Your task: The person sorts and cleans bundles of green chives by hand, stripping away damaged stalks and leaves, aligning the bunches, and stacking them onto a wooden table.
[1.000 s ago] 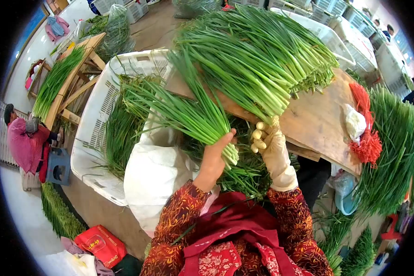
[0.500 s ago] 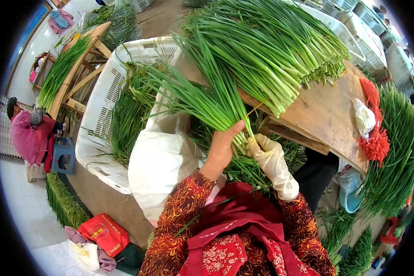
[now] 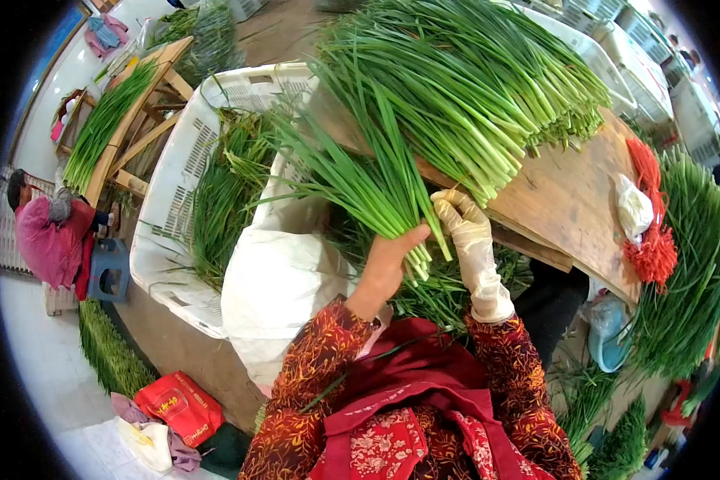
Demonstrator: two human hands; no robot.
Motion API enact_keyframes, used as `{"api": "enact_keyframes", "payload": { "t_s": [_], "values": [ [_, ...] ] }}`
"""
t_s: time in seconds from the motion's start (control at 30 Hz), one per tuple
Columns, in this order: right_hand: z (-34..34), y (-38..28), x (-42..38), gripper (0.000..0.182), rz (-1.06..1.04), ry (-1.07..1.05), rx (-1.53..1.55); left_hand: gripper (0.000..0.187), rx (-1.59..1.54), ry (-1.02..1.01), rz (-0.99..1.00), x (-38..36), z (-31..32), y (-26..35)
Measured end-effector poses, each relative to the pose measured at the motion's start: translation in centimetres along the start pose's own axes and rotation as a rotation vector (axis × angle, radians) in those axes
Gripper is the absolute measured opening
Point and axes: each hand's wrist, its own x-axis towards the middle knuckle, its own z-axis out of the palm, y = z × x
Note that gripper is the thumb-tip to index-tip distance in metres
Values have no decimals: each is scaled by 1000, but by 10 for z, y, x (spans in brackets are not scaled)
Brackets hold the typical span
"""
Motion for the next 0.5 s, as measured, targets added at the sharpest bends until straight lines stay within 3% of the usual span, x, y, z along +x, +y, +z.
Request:
{"api": "enact_keyframes", "payload": {
  "t_s": [0.07, 0.27, 0.5],
  "values": [
    [-1, 5, 1, 16, -32, 6, 18, 31, -3, -4, -2, -2, -1, 0],
    [-8, 1, 0, 12, -343, -31, -496, 39, -97, -45, -65, -1, -1, -4],
    [0, -5, -11, 10, -332, -118, -280, 39, -95, -43, -54, -1, -1, -5]
  ]
}}
